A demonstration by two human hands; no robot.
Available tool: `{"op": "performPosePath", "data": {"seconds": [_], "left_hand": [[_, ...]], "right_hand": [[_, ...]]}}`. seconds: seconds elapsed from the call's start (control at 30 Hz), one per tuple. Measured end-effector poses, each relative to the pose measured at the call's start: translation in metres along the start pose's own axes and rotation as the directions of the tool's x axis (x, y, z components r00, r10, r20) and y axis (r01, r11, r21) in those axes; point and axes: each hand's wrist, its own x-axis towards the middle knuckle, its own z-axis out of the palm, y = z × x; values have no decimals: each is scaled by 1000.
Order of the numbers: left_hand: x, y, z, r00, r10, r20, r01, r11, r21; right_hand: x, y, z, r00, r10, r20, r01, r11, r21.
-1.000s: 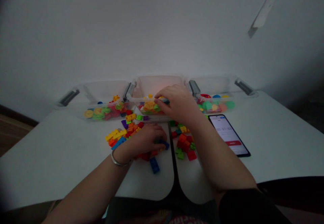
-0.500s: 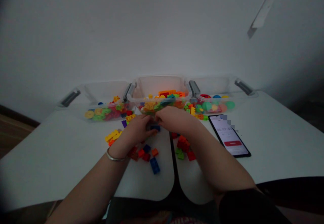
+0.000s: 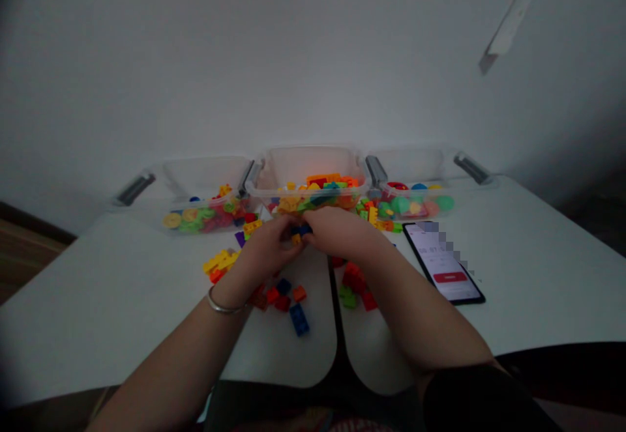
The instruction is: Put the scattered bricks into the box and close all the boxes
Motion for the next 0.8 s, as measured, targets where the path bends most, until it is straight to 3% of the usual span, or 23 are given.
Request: {"op": "performPosePath", "data": {"seconds": [0.1,0.3,0.53,0.8], "left_hand": [[-1,0,0,990,40,-133,-48,997,-53],[-3,-1,-1,928,145,-343,-171,984,-45],[-2,-8,6,785,238,-572,-305,952,-23],[-1,-6,4,796,147,-588,-274,953,-132]], "right_hand": [[0,-11,-15,993,64,99,-61,998,-28],[1,-17,-23,995,104,7,-104,980,173],[2,-12,-21,993,114,-18,-94,886,455],[2,-9,-20,997,75,6,-67,845,531]]}}
